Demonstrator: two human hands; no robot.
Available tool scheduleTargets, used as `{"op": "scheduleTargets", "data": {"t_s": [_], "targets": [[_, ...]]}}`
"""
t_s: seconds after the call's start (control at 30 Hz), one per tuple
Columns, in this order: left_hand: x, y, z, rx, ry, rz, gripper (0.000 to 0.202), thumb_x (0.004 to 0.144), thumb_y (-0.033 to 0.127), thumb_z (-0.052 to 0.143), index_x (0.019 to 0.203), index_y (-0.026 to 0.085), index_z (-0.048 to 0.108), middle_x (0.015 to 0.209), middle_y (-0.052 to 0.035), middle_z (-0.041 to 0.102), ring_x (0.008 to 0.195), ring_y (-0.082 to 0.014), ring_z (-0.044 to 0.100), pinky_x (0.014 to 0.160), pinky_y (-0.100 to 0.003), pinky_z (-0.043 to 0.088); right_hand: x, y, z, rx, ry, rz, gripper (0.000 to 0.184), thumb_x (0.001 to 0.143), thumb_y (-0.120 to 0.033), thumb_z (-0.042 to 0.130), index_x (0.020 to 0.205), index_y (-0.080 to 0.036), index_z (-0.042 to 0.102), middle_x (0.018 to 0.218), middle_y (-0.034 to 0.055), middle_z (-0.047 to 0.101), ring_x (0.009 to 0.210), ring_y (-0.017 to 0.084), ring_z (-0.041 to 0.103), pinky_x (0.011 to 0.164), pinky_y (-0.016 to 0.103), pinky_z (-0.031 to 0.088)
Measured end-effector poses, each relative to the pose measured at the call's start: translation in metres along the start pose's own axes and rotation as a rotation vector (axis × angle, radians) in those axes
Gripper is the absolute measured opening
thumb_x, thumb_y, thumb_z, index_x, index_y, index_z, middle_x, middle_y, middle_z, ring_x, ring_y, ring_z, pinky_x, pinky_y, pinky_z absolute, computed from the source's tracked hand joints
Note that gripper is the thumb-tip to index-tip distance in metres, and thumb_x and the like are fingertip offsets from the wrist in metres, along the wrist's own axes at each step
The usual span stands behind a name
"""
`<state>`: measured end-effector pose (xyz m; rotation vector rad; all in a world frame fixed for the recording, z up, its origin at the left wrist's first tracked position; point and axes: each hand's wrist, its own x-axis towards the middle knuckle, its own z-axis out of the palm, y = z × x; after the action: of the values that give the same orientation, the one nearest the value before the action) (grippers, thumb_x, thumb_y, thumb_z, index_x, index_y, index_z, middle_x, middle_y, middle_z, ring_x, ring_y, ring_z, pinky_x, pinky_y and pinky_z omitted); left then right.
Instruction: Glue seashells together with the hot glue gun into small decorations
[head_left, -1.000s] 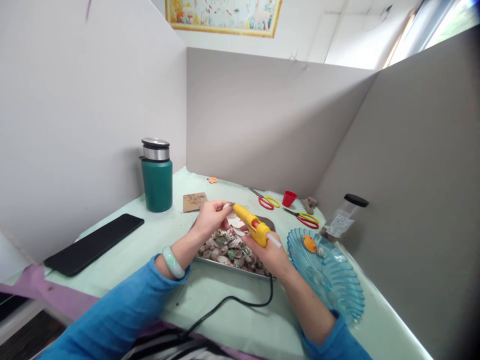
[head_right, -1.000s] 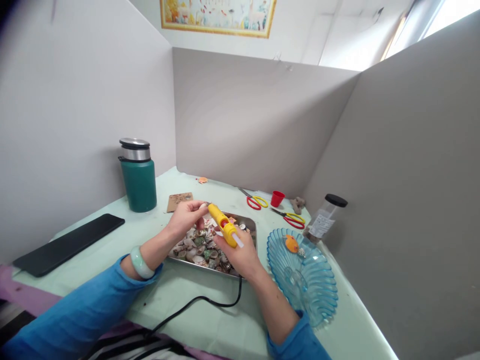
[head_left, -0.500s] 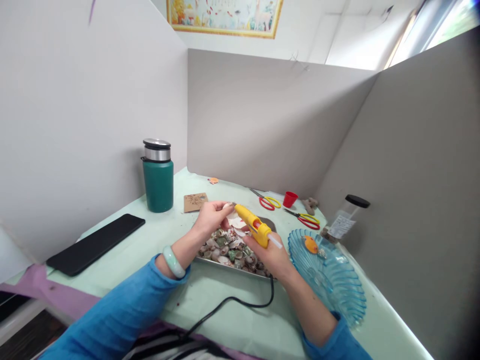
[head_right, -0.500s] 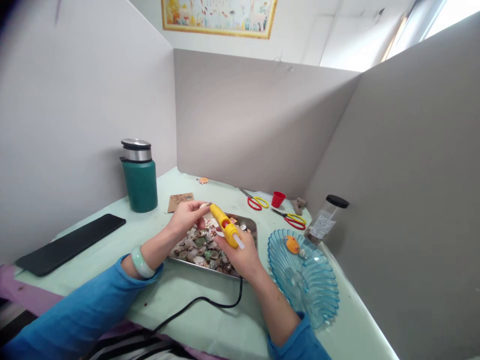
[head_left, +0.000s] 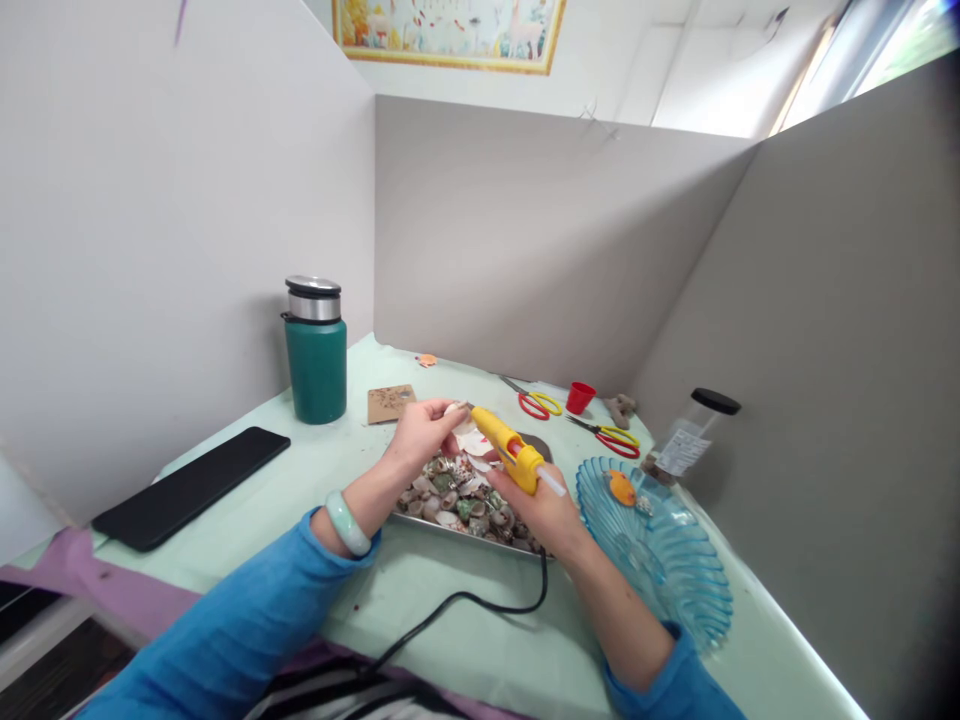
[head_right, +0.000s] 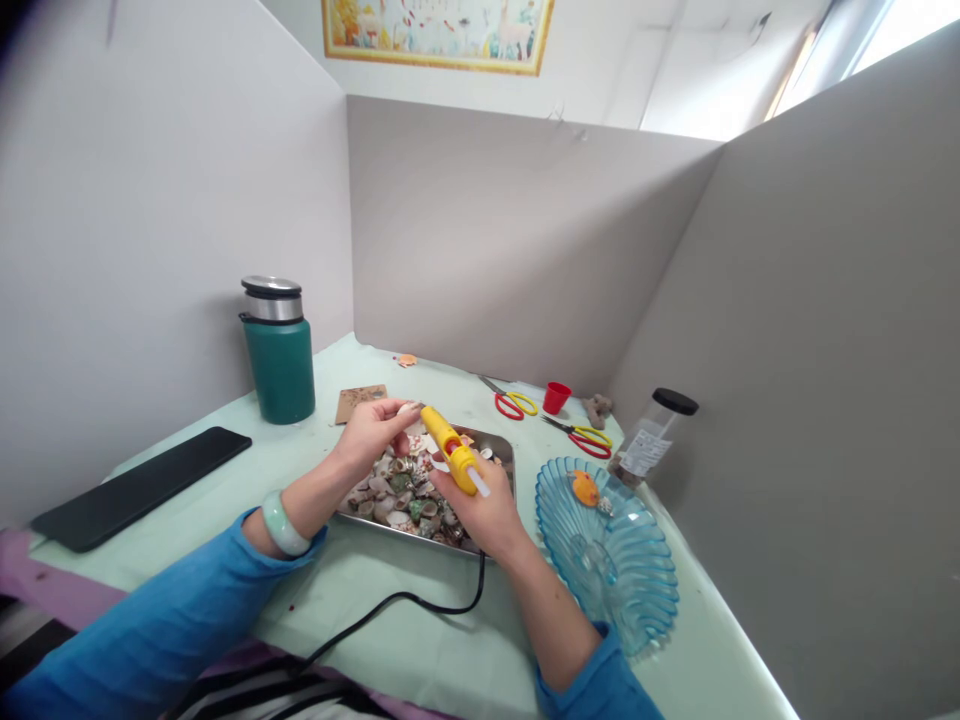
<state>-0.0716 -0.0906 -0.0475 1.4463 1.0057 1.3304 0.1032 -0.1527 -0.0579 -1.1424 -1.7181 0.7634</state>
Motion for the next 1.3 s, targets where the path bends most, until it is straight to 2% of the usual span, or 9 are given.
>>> {"op": "scheduleTargets", "data": {"t_s": [0.2, 0.57, 0.73, 0.93, 1.3], "targets": [[0.0007, -0.0018, -0.0002, 0.003, -0.02, 0.011, 0.034, 0.074, 0.043, 0.062, 0.085, 0.011, 0.065, 0.039, 0.0019, 0.054, 0.036, -0.0089, 0.049, 0.039, -0.017, 0.037, -0.0002, -0.0008, 0.0009, 0.008, -0.01, 0.008, 0.034, 0.075, -0.04, 0.06, 0.096, -0.014, 0.064, 0.066, 0.0006, 0.059, 0.06, 0.014, 0.051, 0.054, 0.024, 0.038], [0.0003, -0.0022, -0.0001, 0.014, -0.022, 0.037, 0.029, 0.074, 0.041, 0.061, 0.079, 0.012, 0.064, 0.039, 0.0025, 0.054, 0.036, -0.0089, 0.049, 0.039, -0.017, 0.037, -0.0003, -0.0018, 0.0014, -0.001, 0.006, -0.011, 0.033, 0.074, -0.04, 0.06, 0.094, -0.014, 0.064, 0.066, 0.0014, 0.06, 0.061, 0.015, 0.053, 0.053, 0.024, 0.039], [0.0018, -0.002, -0.0007, -0.016, 0.009, 0.021, 0.033, 0.074, 0.042, 0.062, 0.088, 0.012, 0.065, 0.039, 0.0026, 0.053, 0.036, -0.0088, 0.048, 0.04, -0.017, 0.038, 0.0004, 0.0027, 0.0016, 0.004, 0.02, -0.01, 0.033, 0.075, -0.039, 0.06, 0.095, -0.014, 0.065, 0.066, 0.0016, 0.06, 0.06, 0.015, 0.052, 0.051, 0.024, 0.038], [0.0027, -0.0034, -0.0023, -0.073, 0.073, 0.042, 0.031, 0.072, 0.041, 0.063, 0.081, 0.011, 0.064, 0.039, 0.0022, 0.053, 0.036, -0.0075, 0.047, 0.04, -0.016, 0.036, -0.0002, 0.0033, 0.0008, -0.023, 0.065, -0.005, 0.033, 0.075, -0.04, 0.06, 0.095, -0.014, 0.065, 0.068, 0.0019, 0.061, 0.06, 0.014, 0.052, 0.05, 0.023, 0.038], [0.0043, -0.0063, -0.0026, -0.057, 0.084, 0.06, 0.031, 0.073, 0.041, 0.062, 0.081, 0.011, 0.064, 0.04, 0.0021, 0.054, 0.036, -0.0076, 0.046, 0.041, -0.016, 0.036, 0.0001, 0.0032, 0.0017, -0.046, 0.058, -0.022, 0.035, 0.075, -0.04, 0.06, 0.095, -0.012, 0.066, 0.07, 0.0031, 0.062, 0.06, 0.015, 0.054, 0.051, 0.023, 0.04]]}}
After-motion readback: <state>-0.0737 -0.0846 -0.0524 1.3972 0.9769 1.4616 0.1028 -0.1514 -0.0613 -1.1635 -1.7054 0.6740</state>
